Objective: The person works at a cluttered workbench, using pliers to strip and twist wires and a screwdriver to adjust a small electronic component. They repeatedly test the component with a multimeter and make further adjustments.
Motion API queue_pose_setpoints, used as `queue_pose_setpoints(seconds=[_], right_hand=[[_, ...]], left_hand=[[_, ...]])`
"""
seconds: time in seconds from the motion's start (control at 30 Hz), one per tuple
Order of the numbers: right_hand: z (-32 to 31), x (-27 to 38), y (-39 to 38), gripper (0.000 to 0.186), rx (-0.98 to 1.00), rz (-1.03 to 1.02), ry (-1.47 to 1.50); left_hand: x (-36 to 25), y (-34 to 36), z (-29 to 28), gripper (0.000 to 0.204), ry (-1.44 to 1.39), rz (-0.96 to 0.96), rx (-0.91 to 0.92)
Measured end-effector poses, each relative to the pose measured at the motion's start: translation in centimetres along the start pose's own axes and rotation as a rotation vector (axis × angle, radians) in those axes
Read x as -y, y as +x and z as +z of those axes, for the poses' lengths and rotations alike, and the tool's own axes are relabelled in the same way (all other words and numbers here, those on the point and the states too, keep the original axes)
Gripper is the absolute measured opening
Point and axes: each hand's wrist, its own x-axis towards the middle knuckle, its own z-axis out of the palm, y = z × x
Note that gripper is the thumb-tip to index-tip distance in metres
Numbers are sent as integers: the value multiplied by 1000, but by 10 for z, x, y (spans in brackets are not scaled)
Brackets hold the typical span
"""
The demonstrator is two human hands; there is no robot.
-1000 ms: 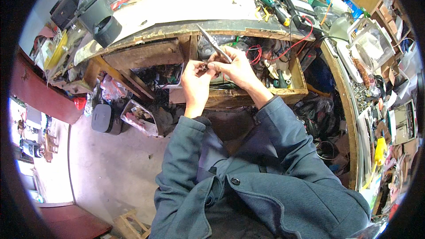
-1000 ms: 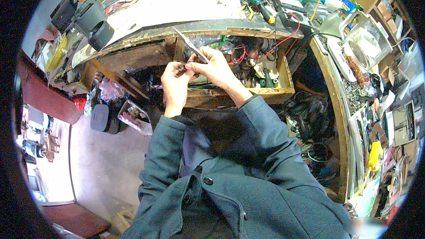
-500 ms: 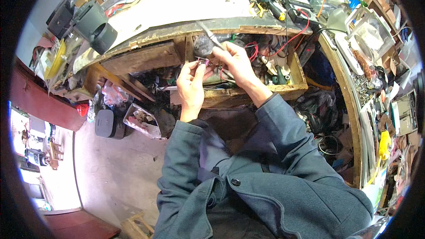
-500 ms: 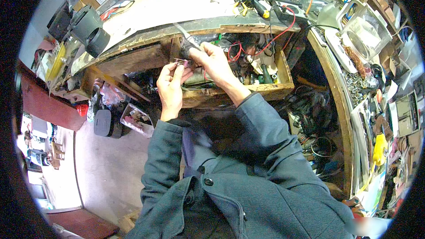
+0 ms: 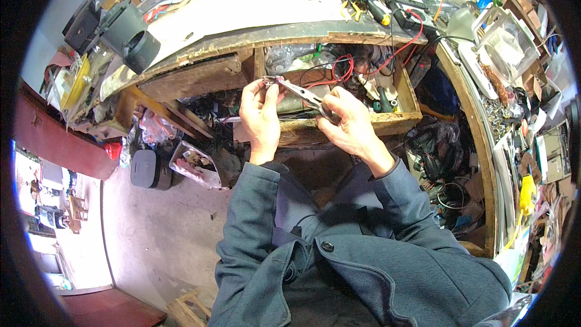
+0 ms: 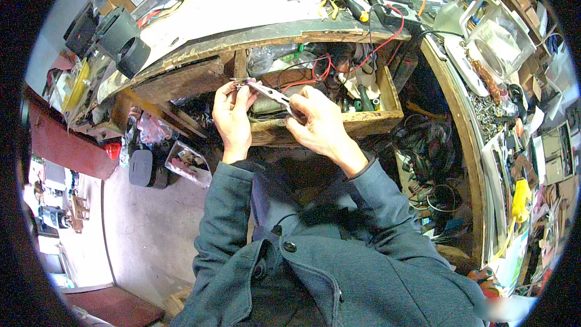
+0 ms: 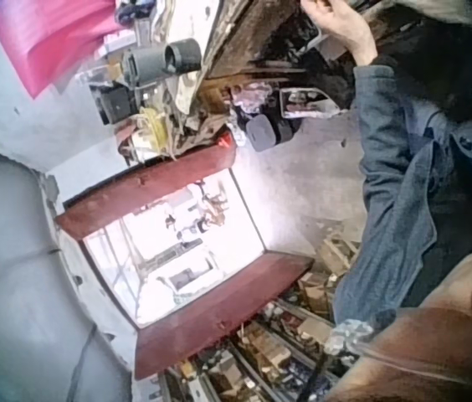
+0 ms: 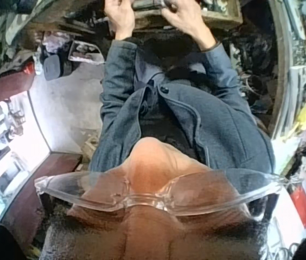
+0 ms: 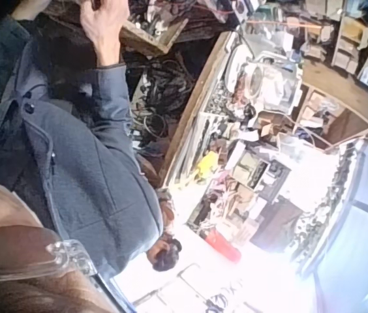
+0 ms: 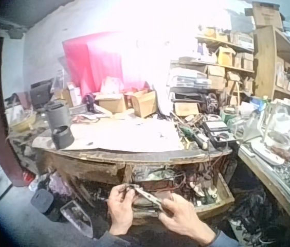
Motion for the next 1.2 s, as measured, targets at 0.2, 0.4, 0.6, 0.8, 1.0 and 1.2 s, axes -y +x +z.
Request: queue_pose_setpoints(seconds=[0.2, 0.4, 0.6, 0.8, 1.0, 1.2], right_hand=[[0, 5, 0, 21, -36, -39, -171], [0, 10, 5, 22, -63, -88, -265], [-11, 19, 11, 20, -91, -186, -392], [-12, 22, 16, 19, -83, -227, -485], [-9, 33, 14, 19, -39, -201, -524], [-5, 35, 9, 19, 7, -143, -491]], left_hand=[[1, 0, 0, 21, -34, 0, 25], [4, 0, -1, 21, -67, 20, 26], [4, 0, -2, 23, -49, 20, 10], [-2, -3, 1, 22, 31, 28, 7], [-1, -3, 0, 20, 49, 34, -20], [3, -1, -2, 19, 72, 32, -39]])
